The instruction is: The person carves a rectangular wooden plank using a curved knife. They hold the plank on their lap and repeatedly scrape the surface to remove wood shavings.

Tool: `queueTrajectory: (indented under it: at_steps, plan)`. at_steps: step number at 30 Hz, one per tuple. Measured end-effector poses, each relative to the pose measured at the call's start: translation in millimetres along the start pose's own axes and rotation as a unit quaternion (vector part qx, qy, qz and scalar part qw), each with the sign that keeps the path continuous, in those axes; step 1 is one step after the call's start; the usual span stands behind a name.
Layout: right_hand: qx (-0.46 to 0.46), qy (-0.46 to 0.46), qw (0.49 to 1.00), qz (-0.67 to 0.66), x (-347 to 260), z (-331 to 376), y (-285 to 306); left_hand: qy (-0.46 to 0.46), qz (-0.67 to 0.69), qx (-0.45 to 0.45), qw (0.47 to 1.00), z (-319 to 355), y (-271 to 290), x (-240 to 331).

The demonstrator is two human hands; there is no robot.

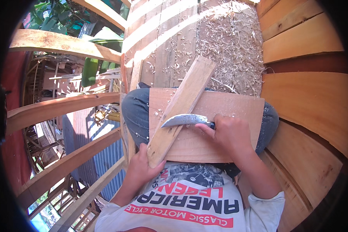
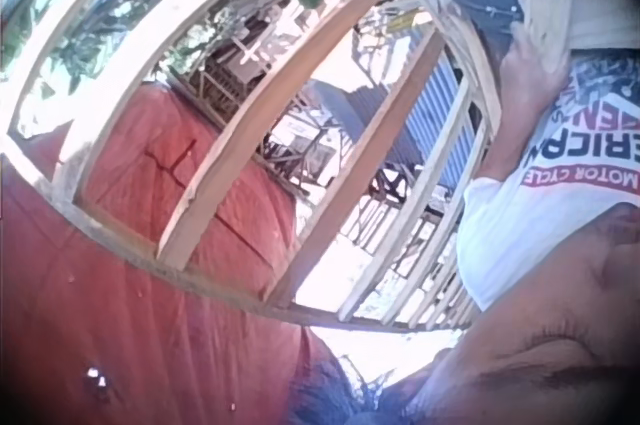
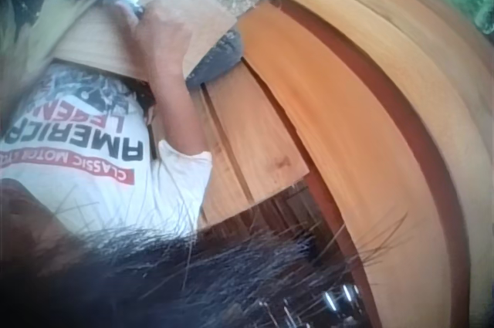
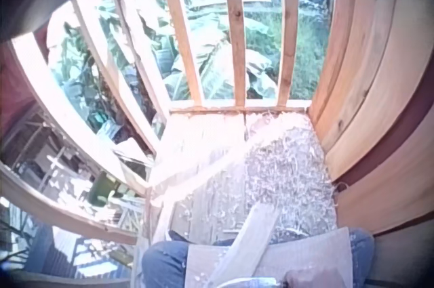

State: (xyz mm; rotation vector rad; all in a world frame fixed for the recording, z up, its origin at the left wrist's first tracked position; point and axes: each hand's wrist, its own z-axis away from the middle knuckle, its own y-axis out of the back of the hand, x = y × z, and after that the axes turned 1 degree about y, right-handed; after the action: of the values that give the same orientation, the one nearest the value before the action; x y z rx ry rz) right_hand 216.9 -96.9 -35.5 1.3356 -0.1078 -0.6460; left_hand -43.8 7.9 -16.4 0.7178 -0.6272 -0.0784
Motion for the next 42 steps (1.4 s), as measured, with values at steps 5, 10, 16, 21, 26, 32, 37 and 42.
queueTrajectory:
  at_steps: [5, 10, 16, 21, 26, 32, 37, 42]
  plan:
    - [0.017, 0.006, 1.000, -0.007, 4, -2, -5, -0.008, 0.007, 0.003, 1.000, -2, -2, -4]
    - [0.029, 0.014, 0.999, 0.024, 8, -6, -10, 0.000, 0.010, -0.010, 1.000, -2, -2, -7]
    - [0.047, 0.025, 0.997, 0.048, 9, -11, -7, 0.004, 0.019, -0.018, 1.000, -3, -2, -7]
    - [0.097, -0.132, 0.983, 0.084, 54, -35, 26, 0.016, 0.018, -0.041, 0.999, -2, 0, -9]
    - [0.108, -0.190, 0.975, 0.047, 83, -28, 48, 0.016, 0.017, -0.035, 0.999, 1, -6, -13]
    - [0.040, -0.019, 0.999, 0.019, 6, 1, 3, 0.034, 0.016, -0.058, 0.998, -1, -1, -6]
    - [0.083, -0.122, 0.988, 0.042, 42, -41, 17, 0.005, 0.008, -0.029, 1.000, 2, -5, -11]
    - [0.105, -0.135, 0.982, 0.086, 80, -65, 27, 0.007, 0.003, -0.029, 1.000, 0, -4, -4]
